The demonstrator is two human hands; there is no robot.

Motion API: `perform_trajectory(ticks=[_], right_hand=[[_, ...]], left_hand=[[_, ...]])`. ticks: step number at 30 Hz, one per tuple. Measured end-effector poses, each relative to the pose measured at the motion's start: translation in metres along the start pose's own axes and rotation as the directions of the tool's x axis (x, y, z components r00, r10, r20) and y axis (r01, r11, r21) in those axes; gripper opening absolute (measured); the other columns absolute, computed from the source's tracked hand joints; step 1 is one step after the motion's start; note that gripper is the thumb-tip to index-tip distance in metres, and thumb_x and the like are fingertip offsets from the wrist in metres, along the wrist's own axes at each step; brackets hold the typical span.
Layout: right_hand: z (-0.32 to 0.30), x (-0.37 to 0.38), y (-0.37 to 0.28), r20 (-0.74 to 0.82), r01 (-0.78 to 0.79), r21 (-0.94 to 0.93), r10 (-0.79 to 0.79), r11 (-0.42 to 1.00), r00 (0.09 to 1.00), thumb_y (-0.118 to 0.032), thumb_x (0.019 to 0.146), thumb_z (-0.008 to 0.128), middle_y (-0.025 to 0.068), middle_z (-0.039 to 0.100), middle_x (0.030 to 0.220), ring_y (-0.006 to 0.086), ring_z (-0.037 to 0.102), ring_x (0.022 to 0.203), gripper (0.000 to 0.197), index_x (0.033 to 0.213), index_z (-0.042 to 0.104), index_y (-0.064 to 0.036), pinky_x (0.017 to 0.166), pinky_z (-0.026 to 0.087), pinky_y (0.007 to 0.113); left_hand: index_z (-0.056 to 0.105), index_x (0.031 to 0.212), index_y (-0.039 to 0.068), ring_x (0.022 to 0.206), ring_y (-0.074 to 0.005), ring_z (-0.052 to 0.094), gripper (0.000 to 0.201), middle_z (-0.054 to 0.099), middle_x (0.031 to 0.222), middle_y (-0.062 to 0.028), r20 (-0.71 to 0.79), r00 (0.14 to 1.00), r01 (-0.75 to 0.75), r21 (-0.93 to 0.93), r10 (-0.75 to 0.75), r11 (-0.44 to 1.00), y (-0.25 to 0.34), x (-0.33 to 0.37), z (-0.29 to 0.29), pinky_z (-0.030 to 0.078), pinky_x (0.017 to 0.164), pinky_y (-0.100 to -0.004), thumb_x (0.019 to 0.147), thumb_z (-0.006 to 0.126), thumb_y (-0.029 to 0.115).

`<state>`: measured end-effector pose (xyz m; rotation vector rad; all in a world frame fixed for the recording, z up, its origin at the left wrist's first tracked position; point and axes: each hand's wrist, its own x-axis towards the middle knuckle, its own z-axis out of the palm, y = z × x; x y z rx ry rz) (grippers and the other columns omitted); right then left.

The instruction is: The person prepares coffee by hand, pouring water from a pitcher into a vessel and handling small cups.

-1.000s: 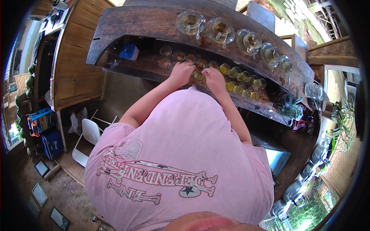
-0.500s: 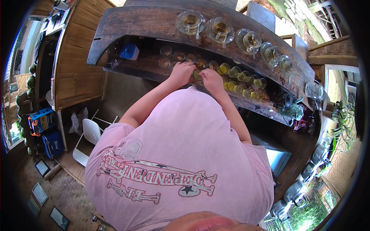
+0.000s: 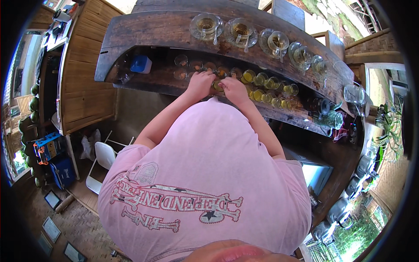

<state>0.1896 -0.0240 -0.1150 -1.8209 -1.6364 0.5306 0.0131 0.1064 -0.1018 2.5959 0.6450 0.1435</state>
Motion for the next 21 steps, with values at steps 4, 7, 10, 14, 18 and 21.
perform_trajectory(ticks=[4, 7, 10, 14, 18, 21], right_hand=[[-0.007, 0.000, -0.003, -0.073, -0.043, 0.022, 0.045, 0.999, 0.996, -0.023, 0.102, 0.069, 0.0125, 0.075, 0.098, 0.0373, 0.071, 0.097, 0.019, 0.098, 0.076, -0.0057, 0.082, 0.056, 0.048], [-0.005, 0.004, 0.002, -0.145, -0.054, 0.030, 0.058, 0.998, 0.988, -0.023, 0.100, 0.068, 0.0083, 0.076, 0.098, 0.0330, 0.073, 0.099, 0.016, 0.099, 0.077, -0.0095, 0.084, 0.058, 0.046], [-0.001, 0.001, 0.003, -0.040, 0.026, 0.003, -0.026, 1.000, 0.999, -0.021, 0.099, 0.068, 0.0087, 0.077, 0.098, 0.0330, 0.073, 0.099, 0.015, 0.098, 0.078, -0.0094, 0.083, 0.058, 0.046], [-0.011, 0.007, 0.000, -0.115, -0.029, 0.033, 0.033, 0.999, 0.993, -0.021, 0.098, 0.069, 0.0091, 0.077, 0.098, 0.0334, 0.073, 0.099, 0.015, 0.097, 0.077, -0.0090, 0.083, 0.058, 0.047], [-0.003, 0.005, 0.002, -0.005, 0.033, 0.002, -0.033, 0.999, 0.999, -0.022, 0.098, 0.070, 0.0094, 0.077, 0.099, 0.0337, 0.073, 0.098, 0.016, 0.095, 0.077, -0.0083, 0.083, 0.058, 0.047], [-0.010, 0.005, 0.000, -0.054, 0.011, -0.003, -0.011, 1.000, 0.998, -0.022, 0.097, 0.070, 0.0100, 0.077, 0.098, 0.0340, 0.072, 0.098, 0.016, 0.095, 0.077, -0.0079, 0.082, 0.057, 0.047]], left_hand=[[0.076, 0.110, 0.013, 0.110, -0.0324, 0.073, 0.049, 0.074, 0.110, -0.0073, -0.027, 1.000, 0.000, 0.005, 0.000, 1.000, 0.000, 0.001, -0.001, 0.052, 0.090, -0.0492, 0.074, 0.091, 0.043], [0.076, 0.107, 0.012, 0.110, -0.0318, 0.072, 0.049, 0.073, 0.108, -0.0071, -0.029, 1.000, -0.002, -0.011, 0.002, 1.000, 0.004, 0.001, -0.004, 0.052, 0.090, -0.0490, 0.071, 0.093, 0.040], [0.075, 0.105, 0.011, 0.110, -0.0308, 0.072, 0.050, 0.073, 0.107, -0.0069, -0.029, 1.000, 0.004, -0.017, -0.005, 1.000, 0.004, 0.002, -0.004, 0.052, 0.090, -0.0488, 0.067, 0.096, 0.038], [0.075, 0.105, 0.011, 0.111, -0.0308, 0.072, 0.049, 0.073, 0.108, -0.0071, -0.022, 1.000, 0.014, -0.020, -0.015, 1.000, 0.005, 0.002, -0.005, 0.052, 0.090, -0.0489, 0.068, 0.096, 0.037], [0.077, 0.110, 0.013, 0.110, -0.0332, 0.072, 0.050, 0.073, 0.110, -0.0076, 0.033, 0.999, 0.016, -0.018, -0.016, 1.000, 0.001, 0.003, -0.005, 0.052, 0.089, -0.0495, 0.073, 0.092, 0.042], [0.077, 0.111, 0.013, 0.111, -0.0330, 0.072, 0.049, 0.074, 0.110, -0.0077, 0.010, 1.000, 0.011, -0.008, -0.011, 1.000, -0.002, 0.003, -0.003, 0.051, 0.089, -0.0496, 0.073, 0.092, 0.041]])
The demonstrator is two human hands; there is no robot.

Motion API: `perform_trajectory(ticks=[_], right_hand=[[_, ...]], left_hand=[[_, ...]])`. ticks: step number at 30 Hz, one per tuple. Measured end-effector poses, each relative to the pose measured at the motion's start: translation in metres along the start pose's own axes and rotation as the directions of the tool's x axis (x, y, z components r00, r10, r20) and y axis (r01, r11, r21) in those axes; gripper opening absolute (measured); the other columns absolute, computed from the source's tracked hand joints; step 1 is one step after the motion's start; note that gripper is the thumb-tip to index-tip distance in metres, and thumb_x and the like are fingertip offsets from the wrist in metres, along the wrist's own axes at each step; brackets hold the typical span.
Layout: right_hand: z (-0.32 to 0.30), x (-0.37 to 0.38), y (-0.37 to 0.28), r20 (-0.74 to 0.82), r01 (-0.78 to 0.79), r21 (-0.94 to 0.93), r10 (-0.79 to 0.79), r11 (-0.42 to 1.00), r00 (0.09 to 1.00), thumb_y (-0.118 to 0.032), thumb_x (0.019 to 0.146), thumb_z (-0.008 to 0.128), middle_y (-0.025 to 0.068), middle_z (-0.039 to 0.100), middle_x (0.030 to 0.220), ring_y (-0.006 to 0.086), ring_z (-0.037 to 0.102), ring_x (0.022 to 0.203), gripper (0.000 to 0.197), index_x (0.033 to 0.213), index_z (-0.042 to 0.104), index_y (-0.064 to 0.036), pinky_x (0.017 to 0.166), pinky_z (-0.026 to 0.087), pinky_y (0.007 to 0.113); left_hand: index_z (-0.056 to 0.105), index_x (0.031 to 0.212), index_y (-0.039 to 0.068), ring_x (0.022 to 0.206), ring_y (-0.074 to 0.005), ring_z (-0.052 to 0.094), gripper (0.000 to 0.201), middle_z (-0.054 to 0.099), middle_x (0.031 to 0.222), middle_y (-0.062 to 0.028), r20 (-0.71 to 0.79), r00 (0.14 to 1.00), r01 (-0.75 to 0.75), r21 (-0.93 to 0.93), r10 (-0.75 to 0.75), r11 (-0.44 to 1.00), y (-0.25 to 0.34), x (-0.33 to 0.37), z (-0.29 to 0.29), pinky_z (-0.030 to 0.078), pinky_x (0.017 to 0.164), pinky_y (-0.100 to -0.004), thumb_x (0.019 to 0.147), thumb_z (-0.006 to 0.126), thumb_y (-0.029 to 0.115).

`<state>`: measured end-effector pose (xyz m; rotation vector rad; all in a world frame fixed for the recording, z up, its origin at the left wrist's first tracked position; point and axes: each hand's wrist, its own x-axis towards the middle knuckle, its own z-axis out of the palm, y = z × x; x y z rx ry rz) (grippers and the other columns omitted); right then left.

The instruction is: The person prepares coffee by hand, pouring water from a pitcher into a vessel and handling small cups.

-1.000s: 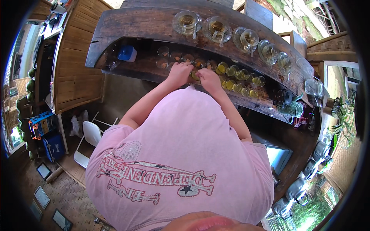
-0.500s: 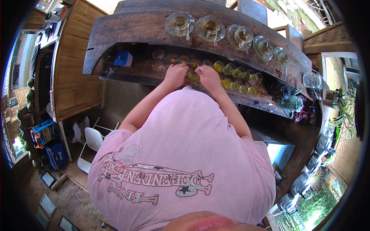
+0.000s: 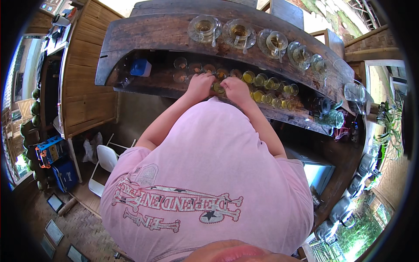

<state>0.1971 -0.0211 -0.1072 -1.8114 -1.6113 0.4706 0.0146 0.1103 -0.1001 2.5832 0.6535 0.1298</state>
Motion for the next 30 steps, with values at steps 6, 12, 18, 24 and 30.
perform_trajectory(ticks=[6, 12, 18, 24, 30], right_hand=[[0.009, 0.003, 0.002, 0.069, 0.013, -0.024, -0.011, 1.000, 0.998, -0.022, 0.097, 0.070, 0.0092, 0.076, 0.096, 0.0338, 0.073, 0.096, 0.015, 0.095, 0.077, -0.0086, 0.081, 0.058, 0.046], [0.004, 0.007, 0.004, -0.073, -0.021, 0.044, 0.025, 0.999, 0.997, -0.023, 0.098, 0.070, 0.0096, 0.076, 0.095, 0.0349, 0.072, 0.095, 0.016, 0.095, 0.076, -0.0086, 0.079, 0.057, 0.047], [0.003, 0.004, 0.000, -0.009, -0.046, -0.009, 0.046, 0.999, 0.999, -0.023, 0.098, 0.069, 0.0101, 0.075, 0.094, 0.0354, 0.072, 0.094, 0.017, 0.096, 0.076, -0.0079, 0.078, 0.057, 0.047], [0.008, 0.003, -0.003, 0.051, -0.022, 0.015, 0.021, 1.000, 0.998, -0.022, 0.099, 0.068, 0.0110, 0.076, 0.095, 0.0365, 0.072, 0.095, 0.018, 0.092, 0.076, -0.0071, 0.079, 0.057, 0.048], [0.003, 0.008, 0.001, -0.072, -0.032, 0.089, 0.039, 0.996, 0.997, -0.023, 0.100, 0.069, 0.0124, 0.075, 0.094, 0.0371, 0.072, 0.096, 0.019, 0.093, 0.076, -0.0071, 0.080, 0.056, 0.049]], left_hand=[[0.077, 0.110, 0.013, 0.112, -0.0315, 0.072, 0.047, 0.074, 0.111, -0.0078, 0.027, 0.999, 0.022, -0.011, -0.022, 1.000, 0.002, 0.001, -0.002, 0.052, 0.090, -0.0500, 0.072, 0.092, 0.036], [0.076, 0.107, 0.012, 0.111, -0.0312, 0.072, 0.046, 0.074, 0.108, -0.0080, -0.019, 1.000, -0.009, -0.024, 0.008, 1.000, 0.001, 0.000, 0.001, 0.052, 0.090, -0.0500, 0.072, 0.093, 0.036], [0.076, 0.105, 0.012, 0.111, -0.0310, 0.072, 0.046, 0.075, 0.108, -0.0083, -0.009, 1.000, 0.010, -0.023, -0.011, 1.000, 0.000, 0.002, 0.000, 0.052, 0.091, -0.0498, 0.071, 0.094, 0.037], [0.075, 0.104, 0.012, 0.111, -0.0312, 0.072, 0.046, 0.075, 0.109, -0.0082, -0.011, 1.000, -0.001, -0.032, 0.000, 0.999, -0.001, 0.002, 0.002, 0.052, 0.090, -0.0498, 0.071, 0.093, 0.037], [0.074, 0.105, 0.011, 0.111, -0.0316, 0.072, 0.044, 0.075, 0.110, -0.0085, 0.001, 1.000, 0.000, -0.048, 0.000, 0.999, 0.003, 0.001, -0.004, 0.052, 0.090, -0.0501, 0.072, 0.092, 0.035]])
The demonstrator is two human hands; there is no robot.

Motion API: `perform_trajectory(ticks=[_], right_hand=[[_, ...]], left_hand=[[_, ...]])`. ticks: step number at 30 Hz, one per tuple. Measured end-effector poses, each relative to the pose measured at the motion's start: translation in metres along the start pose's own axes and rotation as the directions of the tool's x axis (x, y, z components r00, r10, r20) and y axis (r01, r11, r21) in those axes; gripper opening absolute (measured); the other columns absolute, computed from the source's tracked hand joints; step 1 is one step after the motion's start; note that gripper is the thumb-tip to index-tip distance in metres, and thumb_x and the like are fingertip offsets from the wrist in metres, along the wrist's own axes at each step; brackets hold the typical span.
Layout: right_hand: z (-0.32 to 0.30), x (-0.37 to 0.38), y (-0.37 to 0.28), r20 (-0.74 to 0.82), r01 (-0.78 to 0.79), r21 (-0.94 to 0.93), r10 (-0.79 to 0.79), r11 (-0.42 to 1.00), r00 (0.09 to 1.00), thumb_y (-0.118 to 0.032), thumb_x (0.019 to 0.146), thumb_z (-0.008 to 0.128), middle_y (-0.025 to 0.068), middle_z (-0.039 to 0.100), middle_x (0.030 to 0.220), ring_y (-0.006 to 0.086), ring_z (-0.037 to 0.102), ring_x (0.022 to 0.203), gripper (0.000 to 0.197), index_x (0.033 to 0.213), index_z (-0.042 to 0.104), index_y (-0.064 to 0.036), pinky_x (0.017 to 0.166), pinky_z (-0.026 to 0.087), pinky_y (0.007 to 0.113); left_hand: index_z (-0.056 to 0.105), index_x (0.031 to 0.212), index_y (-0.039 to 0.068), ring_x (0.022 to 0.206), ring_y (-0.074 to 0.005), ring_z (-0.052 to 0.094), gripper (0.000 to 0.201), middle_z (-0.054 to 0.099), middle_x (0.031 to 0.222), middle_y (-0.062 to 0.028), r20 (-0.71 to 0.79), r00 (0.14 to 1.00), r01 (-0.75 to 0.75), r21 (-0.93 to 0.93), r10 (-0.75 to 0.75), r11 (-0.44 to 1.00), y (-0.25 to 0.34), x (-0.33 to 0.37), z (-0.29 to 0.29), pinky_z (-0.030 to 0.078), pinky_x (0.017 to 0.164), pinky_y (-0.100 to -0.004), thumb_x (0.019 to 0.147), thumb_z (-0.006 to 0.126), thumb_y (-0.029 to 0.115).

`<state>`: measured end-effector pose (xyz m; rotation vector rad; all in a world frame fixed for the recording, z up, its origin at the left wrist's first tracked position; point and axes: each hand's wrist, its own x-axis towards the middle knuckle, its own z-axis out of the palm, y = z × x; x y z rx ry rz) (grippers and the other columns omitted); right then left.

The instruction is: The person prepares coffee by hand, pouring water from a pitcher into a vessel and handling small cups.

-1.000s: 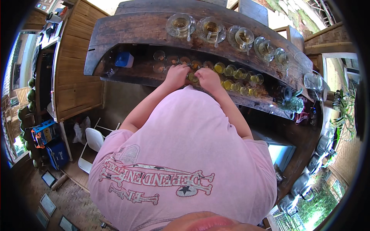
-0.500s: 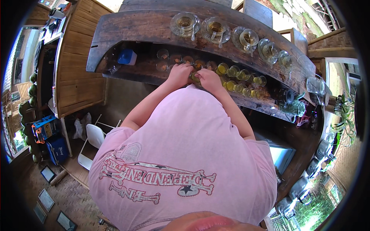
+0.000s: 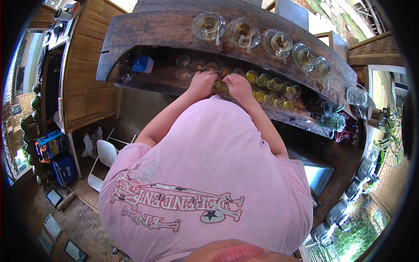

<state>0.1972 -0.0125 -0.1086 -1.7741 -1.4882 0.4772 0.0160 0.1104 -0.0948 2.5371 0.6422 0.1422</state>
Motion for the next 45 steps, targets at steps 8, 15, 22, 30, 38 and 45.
perform_trajectory(ticks=[8, 15, 22, 30, 38, 45], right_hand=[[0.001, 0.000, 0.005, 0.057, -0.015, -0.015, 0.016, 1.000, 0.998, -0.026, 0.100, 0.069, 0.0113, 0.076, 0.097, 0.0365, 0.072, 0.097, 0.020, 0.095, 0.077, -0.0080, 0.080, 0.057, 0.049], [-0.005, -0.001, 0.002, 0.081, -0.033, -0.056, 0.038, 0.998, 0.996, -0.020, 0.099, 0.070, 0.0136, 0.076, 0.098, 0.0371, 0.072, 0.096, 0.017, 0.099, 0.078, -0.0054, 0.082, 0.057, 0.047], [0.000, -0.004, -0.002, 0.187, 0.021, -0.079, -0.006, 0.997, 0.982, -0.019, 0.099, 0.069, 0.0129, 0.076, 0.099, 0.0365, 0.072, 0.096, 0.016, 0.098, 0.078, -0.0061, 0.082, 0.057, 0.047], [0.003, -0.005, -0.004, 0.118, 0.034, -0.138, -0.018, 0.990, 0.993, -0.023, 0.098, 0.069, 0.0094, 0.076, 0.096, 0.0348, 0.073, 0.094, 0.014, 0.096, 0.077, -0.0107, 0.078, 0.058, 0.047], [0.000, -0.005, -0.004, 0.118, 0.035, -0.076, -0.026, 0.997, 0.993, -0.023, 0.098, 0.069, 0.0088, 0.077, 0.097, 0.0336, 0.073, 0.097, 0.016, 0.097, 0.078, -0.0108, 0.081, 0.058, 0.048], [0.001, -0.005, 0.002, 0.131, 0.060, -0.068, -0.050, 0.996, 0.990, -0.023, 0.099, 0.069, 0.0086, 0.076, 0.097, 0.0337, 0.073, 0.097, 0.016, 0.096, 0.076, -0.0097, 0.080, 0.058, 0.048]], left_hand=[[0.075, 0.107, 0.013, 0.108, -0.0318, 0.072, 0.043, 0.073, 0.105, -0.0071, 0.010, 1.000, 0.002, 0.006, -0.002, 1.000, 0.001, 0.001, -0.003, 0.052, 0.088, -0.0496, 0.073, 0.092, 0.034], [0.076, 0.107, 0.015, 0.108, -0.0313, 0.072, 0.043, 0.074, 0.105, -0.0060, -0.026, 1.000, -0.003, 0.024, 0.004, 1.000, -0.006, 0.000, 0.007, 0.052, 0.089, -0.0491, 0.072, 0.092, 0.034], [0.076, 0.107, 0.013, 0.109, -0.0316, 0.072, 0.044, 0.074, 0.108, -0.0066, -0.019, 1.000, 0.008, 0.015, -0.008, 1.000, -0.006, 0.000, 0.008, 0.052, 0.089, -0.0495, 0.072, 0.092, 0.034], [0.075, 0.106, 0.013, 0.108, -0.0319, 0.073, 0.044, 0.074, 0.108, -0.0071, 0.015, 1.000, 0.018, 0.028, -0.018, 0.999, -0.002, 0.001, 0.002, 0.052, 0.088, -0.0494, 0.071, 0.092, 0.035], [0.076, 0.106, 0.013, 0.107, -0.0327, 0.072, 0.045, 0.073, 0.107, -0.0074, -0.024, 1.000, 0.014, 0.012, -0.014, 1.000, -0.003, 0.000, 0.005, 0.051, 0.089, -0.0500, 0.071, 0.093, 0.035], [0.076, 0.105, 0.012, 0.107, -0.0332, 0.072, 0.048, 0.074, 0.108, -0.0082, 0.011, 1.000, 0.017, 0.020, -0.017, 1.000, -0.002, 0.001, 0.003, 0.051, 0.089, -0.0497, 0.069, 0.095, 0.038]])
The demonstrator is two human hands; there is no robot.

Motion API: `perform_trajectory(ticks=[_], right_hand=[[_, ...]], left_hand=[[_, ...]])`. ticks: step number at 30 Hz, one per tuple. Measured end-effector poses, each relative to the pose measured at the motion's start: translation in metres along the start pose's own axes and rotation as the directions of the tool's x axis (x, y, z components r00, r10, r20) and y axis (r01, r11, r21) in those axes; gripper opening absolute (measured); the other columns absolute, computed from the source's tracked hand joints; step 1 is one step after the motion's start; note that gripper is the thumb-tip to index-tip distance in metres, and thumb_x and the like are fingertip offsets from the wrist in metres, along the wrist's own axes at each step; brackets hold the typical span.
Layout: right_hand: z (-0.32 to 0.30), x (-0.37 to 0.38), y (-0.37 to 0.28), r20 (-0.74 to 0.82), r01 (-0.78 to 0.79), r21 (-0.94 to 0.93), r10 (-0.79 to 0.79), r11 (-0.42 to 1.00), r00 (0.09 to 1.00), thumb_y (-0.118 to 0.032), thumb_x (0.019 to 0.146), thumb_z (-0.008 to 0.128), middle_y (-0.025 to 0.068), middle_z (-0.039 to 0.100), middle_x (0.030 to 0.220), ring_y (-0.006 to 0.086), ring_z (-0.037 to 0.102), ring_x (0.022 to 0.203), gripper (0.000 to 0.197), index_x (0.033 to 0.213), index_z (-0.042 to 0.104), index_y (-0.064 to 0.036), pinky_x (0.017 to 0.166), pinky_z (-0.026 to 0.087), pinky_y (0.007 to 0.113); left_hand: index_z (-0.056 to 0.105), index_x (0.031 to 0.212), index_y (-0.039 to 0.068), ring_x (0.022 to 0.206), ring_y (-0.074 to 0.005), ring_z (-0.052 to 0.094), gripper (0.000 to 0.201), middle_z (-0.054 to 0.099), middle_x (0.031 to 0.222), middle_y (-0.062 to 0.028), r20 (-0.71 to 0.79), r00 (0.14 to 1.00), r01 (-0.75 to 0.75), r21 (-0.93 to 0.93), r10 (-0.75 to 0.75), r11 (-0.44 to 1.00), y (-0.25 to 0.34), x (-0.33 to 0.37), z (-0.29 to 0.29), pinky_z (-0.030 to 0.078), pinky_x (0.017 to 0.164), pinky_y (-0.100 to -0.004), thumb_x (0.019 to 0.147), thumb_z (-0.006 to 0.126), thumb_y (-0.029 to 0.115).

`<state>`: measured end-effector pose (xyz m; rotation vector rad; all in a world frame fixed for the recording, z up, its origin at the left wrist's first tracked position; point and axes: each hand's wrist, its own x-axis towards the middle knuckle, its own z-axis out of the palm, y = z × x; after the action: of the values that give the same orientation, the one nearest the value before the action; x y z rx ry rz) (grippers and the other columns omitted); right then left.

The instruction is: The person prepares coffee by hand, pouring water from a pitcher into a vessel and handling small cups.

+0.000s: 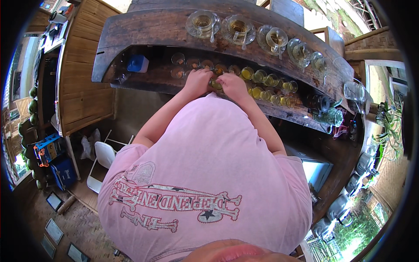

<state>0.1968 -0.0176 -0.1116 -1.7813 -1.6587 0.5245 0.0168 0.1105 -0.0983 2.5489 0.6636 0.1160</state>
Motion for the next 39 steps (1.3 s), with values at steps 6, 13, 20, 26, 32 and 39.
perform_trajectory(ticks=[6, 13, 20, 26, 32, 39], right_hand=[[-0.0058, 0.0025, -0.0040, -0.116, -0.069, 0.021, 0.071, 0.997, 0.991, -0.022, 0.099, 0.068, 0.0084, 0.076, 0.097, 0.0337, 0.073, 0.096, 0.015, 0.095, 0.076, -0.0107, 0.079, 0.058, 0.048], [-0.0025, -0.0015, -0.0036, 0.020, -0.051, -0.023, 0.051, 0.998, 0.998, -0.025, 0.099, 0.069, 0.0076, 0.077, 0.098, 0.0332, 0.073, 0.097, 0.016, 0.096, 0.077, -0.0113, 0.081, 0.058, 0.047], [-0.0028, -0.0024, -0.0087, 0.006, -0.036, -0.006, 0.036, 0.999, 0.999, -0.024, 0.100, 0.070, 0.0123, 0.074, 0.095, 0.0370, 0.071, 0.096, 0.018, 0.099, 0.076, -0.0071, 0.081, 0.056, 0.048], [-0.0030, 0.0017, -0.0090, -0.067, -0.044, 0.012, 0.045, 0.999, 0.997, -0.025, 0.100, 0.069, 0.0103, 0.075, 0.096, 0.0353, 0.072, 0.095, 0.018, 0.098, 0.077, -0.0090, 0.079, 0.057, 0.048], [-0.0034, 0.0022, -0.0061, -0.037, -0.078, -0.023, 0.077, 0.997, 0.996, -0.023, 0.099, 0.069, 0.0084, 0.076, 0.097, 0.0335, 0.073, 0.096, 0.016, 0.096, 0.077, -0.0101, 0.079, 0.057, 0.047], [0.0040, -0.0029, -0.0018, -0.050, -0.032, -0.024, 0.031, 0.999, 0.998, -0.023, 0.098, 0.069, 0.0076, 0.077, 0.095, 0.0331, 0.073, 0.097, 0.015, 0.096, 0.078, -0.0107, 0.080, 0.058, 0.047]], left_hand=[[0.076, 0.106, 0.011, 0.107, -0.0329, 0.072, 0.050, 0.074, 0.107, -0.0079, -0.035, 0.999, -0.024, -0.003, 0.024, 1.000, -0.0013, -0.0011, 0.0014, 0.051, 0.087, -0.0492, 0.069, 0.095, 0.039], [0.075, 0.106, 0.012, 0.106, -0.0329, 0.072, 0.050, 0.073, 0.105, -0.0077, -0.029, 0.999, -0.020, -0.003, 0.019, 1.000, -0.0011, -0.0011, 0.0015, 0.051, 0.087, -0.0490, 0.069, 0.095, 0.040], [0.074, 0.104, 0.011, 0.104, -0.0336, 0.072, 0.050, 0.072, 0.103, -0.0078, -0.050, 0.999, -0.021, -0.008, 0.020, 1.000, -0.0004, -0.0014, 0.0006, 0.050, 0.087, -0.0492, 0.069, 0.095, 0.041], [0.074, 0.104, 0.011, 0.104, -0.0339, 0.072, 0.050, 0.072, 0.102, -0.0084, -0.034, 0.999, -0.031, -0.015, 0.030, 0.999, -0.0013, -0.0014, 0.0007, 0.051, 0.086, -0.0493, 0.069, 0.095, 0.041], [0.076, 0.107, 0.011, 0.105, -0.0336, 0.072, 0.050, 0.073, 0.104, -0.0083, -0.041, 0.999, -0.029, -0.014, 0.028, 0.999, -0.0013, -0.0025, 0.0025, 0.051, 0.087, -0.0494, 0.071, 0.094, 0.041], [0.076, 0.107, 0.012, 0.106, -0.0339, 0.073, 0.049, 0.074, 0.107, -0.0089, -0.006, 1.000, -0.001, 0.006, 0.001, 1.000, -0.0002, 0.0001, -0.0015, 0.051, 0.088, -0.0496, 0.072, 0.093, 0.041]])
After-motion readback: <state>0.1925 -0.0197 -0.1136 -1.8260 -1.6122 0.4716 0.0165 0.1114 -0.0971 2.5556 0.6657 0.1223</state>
